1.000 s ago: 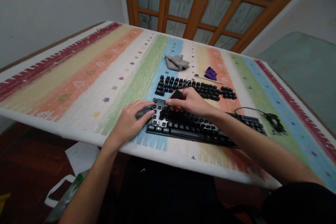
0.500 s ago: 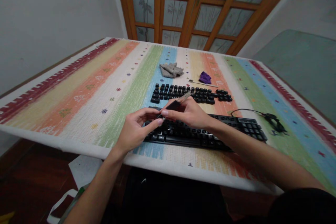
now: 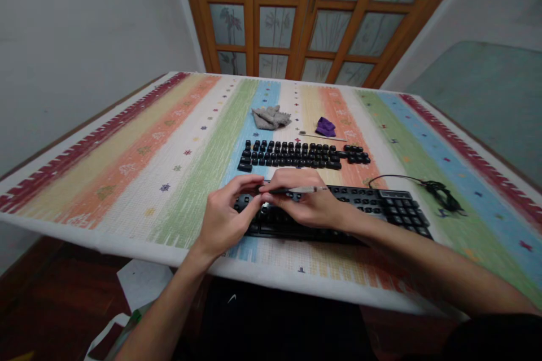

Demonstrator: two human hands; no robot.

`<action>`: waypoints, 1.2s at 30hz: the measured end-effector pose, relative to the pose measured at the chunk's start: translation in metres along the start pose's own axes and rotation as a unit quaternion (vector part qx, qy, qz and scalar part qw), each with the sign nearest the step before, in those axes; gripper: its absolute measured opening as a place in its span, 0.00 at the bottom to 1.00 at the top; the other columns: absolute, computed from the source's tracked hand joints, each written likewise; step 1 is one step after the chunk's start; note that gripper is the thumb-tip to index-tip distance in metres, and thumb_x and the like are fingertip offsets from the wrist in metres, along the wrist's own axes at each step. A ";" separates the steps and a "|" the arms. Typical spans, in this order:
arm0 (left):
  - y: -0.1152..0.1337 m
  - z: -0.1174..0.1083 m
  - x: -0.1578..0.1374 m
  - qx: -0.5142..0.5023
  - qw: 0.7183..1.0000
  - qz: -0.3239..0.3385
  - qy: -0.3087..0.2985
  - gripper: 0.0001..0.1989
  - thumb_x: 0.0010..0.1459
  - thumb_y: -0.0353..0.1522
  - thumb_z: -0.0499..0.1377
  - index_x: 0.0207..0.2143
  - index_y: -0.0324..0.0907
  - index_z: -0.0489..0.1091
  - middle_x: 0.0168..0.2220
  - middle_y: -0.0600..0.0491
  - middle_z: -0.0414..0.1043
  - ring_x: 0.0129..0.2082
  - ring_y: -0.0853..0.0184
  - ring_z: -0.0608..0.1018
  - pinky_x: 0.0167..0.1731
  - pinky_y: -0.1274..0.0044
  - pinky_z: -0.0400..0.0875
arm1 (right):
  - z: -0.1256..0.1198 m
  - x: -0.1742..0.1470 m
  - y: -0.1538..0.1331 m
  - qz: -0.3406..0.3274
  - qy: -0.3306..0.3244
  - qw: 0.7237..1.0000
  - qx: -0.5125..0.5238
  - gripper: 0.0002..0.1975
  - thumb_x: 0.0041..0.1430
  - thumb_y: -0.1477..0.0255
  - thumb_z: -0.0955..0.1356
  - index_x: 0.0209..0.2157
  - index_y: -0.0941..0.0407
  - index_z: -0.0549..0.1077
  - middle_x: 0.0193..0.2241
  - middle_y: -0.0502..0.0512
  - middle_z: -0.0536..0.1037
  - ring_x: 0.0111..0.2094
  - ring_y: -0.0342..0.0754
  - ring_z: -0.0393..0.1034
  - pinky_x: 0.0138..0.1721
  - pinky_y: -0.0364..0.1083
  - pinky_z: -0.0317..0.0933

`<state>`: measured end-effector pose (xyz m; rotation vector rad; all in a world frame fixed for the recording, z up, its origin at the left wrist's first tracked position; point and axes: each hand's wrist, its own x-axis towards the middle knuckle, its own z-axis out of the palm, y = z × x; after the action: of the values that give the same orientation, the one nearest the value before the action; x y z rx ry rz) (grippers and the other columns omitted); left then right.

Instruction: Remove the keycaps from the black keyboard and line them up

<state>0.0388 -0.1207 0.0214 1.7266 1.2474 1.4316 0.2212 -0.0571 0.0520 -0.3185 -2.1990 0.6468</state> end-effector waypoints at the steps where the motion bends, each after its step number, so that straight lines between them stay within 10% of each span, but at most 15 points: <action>1: 0.001 0.001 0.000 0.006 1.000 0.006 -0.002 0.15 0.60 0.32 0.64 0.49 0.40 0.73 0.43 0.49 0.80 0.41 0.65 0.82 0.46 0.73 0.78 | -0.001 -0.002 0.001 -0.022 0.005 1.000 -0.012 0.08 0.66 0.73 0.67 0.34 0.60 0.77 0.25 0.55 0.76 0.26 0.43 0.67 0.29 0.44 0.62; 9: 0.009 0.004 0.002 0.045 0.997 0.062 -0.027 0.08 0.61 0.29 0.62 0.42 0.43 0.79 0.41 0.49 0.80 0.42 0.63 0.81 0.46 0.70 0.78 | -0.009 -0.016 0.001 -0.096 -0.013 0.994 -0.042 0.06 0.66 0.76 0.67 0.39 0.59 0.77 0.26 0.56 0.77 0.27 0.45 0.68 0.30 0.45 0.64; 27: -0.002 -0.010 0.015 -0.085 0.991 -0.052 -0.088 0.09 0.57 0.38 0.67 0.34 0.42 0.80 0.37 0.47 0.81 0.39 0.61 0.81 0.44 0.68 0.78 | -0.019 -0.021 0.000 -0.096 -0.132 0.987 0.005 0.09 0.67 0.77 0.64 0.39 0.61 0.77 0.29 0.59 0.79 0.32 0.46 0.71 0.34 0.45 0.67; 36: -0.024 -0.027 0.040 0.076 0.996 -0.025 -0.029 0.10 0.58 0.39 0.65 0.38 0.43 0.80 0.39 0.48 0.80 0.38 0.63 0.80 0.40 0.71 0.78 | -0.018 -0.023 -0.005 0.068 -0.096 0.990 0.084 0.06 0.64 0.72 0.70 0.37 0.60 0.80 0.29 0.56 0.82 0.28 0.43 0.74 0.31 0.43 0.67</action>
<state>0.0057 -0.0789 0.0249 1.8082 1.3892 1.2773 0.2502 -0.0646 0.0498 -0.3316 -2.3000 0.9665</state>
